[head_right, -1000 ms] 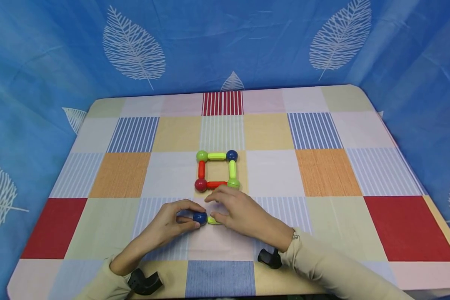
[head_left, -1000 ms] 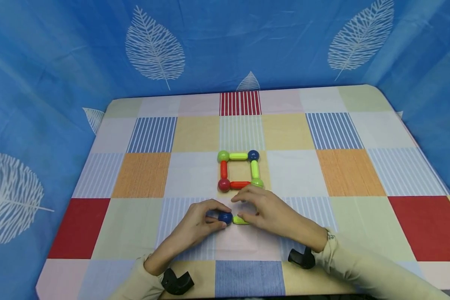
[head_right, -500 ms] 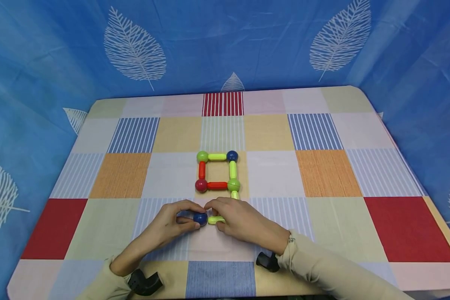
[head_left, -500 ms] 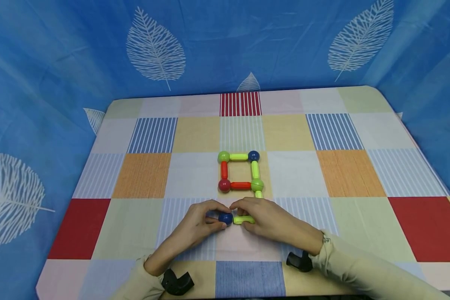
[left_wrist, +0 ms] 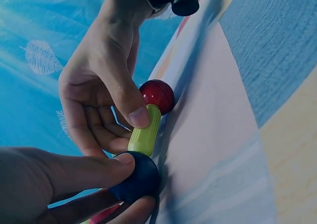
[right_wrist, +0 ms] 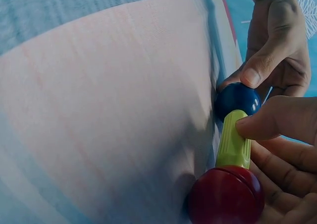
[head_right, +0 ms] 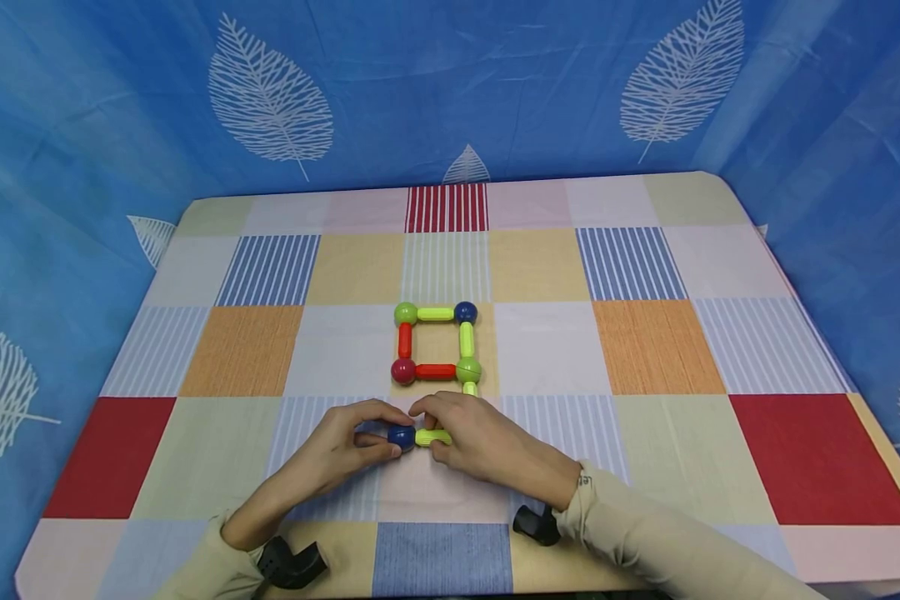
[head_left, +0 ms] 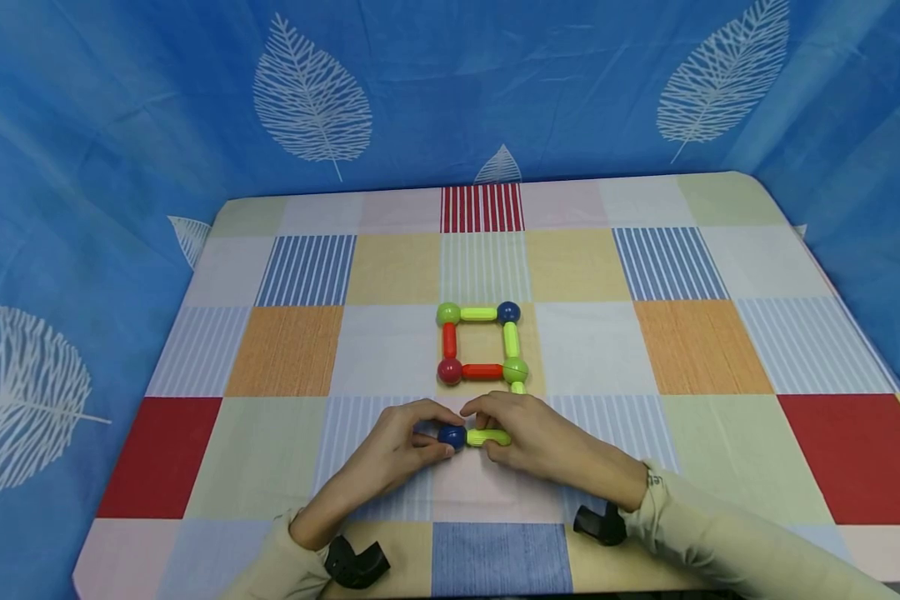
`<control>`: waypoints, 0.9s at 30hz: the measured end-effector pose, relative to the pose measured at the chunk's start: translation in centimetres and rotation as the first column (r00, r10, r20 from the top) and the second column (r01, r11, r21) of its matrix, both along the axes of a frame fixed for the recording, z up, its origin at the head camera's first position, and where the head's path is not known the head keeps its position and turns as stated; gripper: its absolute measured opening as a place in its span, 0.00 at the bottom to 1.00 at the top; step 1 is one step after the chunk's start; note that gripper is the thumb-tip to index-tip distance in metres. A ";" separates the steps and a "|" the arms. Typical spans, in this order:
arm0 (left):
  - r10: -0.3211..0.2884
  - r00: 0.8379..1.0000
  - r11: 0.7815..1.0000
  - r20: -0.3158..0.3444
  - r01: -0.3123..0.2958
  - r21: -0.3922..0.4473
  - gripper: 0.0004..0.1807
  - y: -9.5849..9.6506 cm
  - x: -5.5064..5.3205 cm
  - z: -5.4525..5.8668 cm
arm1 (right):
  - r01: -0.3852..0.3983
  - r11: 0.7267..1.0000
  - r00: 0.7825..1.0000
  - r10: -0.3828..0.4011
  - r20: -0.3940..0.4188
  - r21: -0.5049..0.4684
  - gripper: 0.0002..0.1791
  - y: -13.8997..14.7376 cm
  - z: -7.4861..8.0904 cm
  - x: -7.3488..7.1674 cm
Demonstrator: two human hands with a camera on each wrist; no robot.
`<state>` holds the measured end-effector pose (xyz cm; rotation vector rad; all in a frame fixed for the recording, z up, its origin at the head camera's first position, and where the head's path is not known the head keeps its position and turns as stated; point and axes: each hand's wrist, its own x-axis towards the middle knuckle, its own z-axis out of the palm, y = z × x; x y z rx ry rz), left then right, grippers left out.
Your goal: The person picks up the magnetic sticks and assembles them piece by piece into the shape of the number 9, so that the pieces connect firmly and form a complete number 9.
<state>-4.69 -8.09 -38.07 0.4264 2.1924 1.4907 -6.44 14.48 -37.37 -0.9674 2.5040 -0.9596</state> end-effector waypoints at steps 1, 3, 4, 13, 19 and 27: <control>-0.010 1.000 1.000 -0.004 0.009 -0.010 0.15 0.0 -0.1 0.0 | 0.001 1.000 1.000 -0.001 0.000 0.001 0.24 0.0 0.0 0.0; -0.025 1.000 0.999 -0.009 0.025 -0.028 0.15 0.0 -0.2 0.1 | -0.001 1.000 1.000 0.001 0.002 0.001 0.24 0.0 0.0 0.0; -0.030 1.000 0.999 -0.009 0.030 -0.034 0.15 0.0 -0.2 0.1 | -0.003 1.000 1.000 0.003 0.004 0.000 0.24 0.0 0.0 0.0; -0.041 0.999 0.999 0.004 0.041 -0.011 0.15 -0.1 -0.1 0.1 | -0.010 1.000 0.999 0.010 0.032 0.013 0.24 0.0 0.0 0.0; -0.053 0.999 0.999 0.007 0.053 -0.009 0.15 -0.1 -0.1 0.0 | -0.008 1.000 0.999 0.007 0.044 0.016 0.24 0.0 0.0 0.0; -0.076 0.995 0.996 -0.070 0.073 -0.041 0.17 -0.7 -0.7 0.4 | 0.014 0.999 0.998 -0.011 0.060 -0.038 0.21 0.6 0.5 -0.6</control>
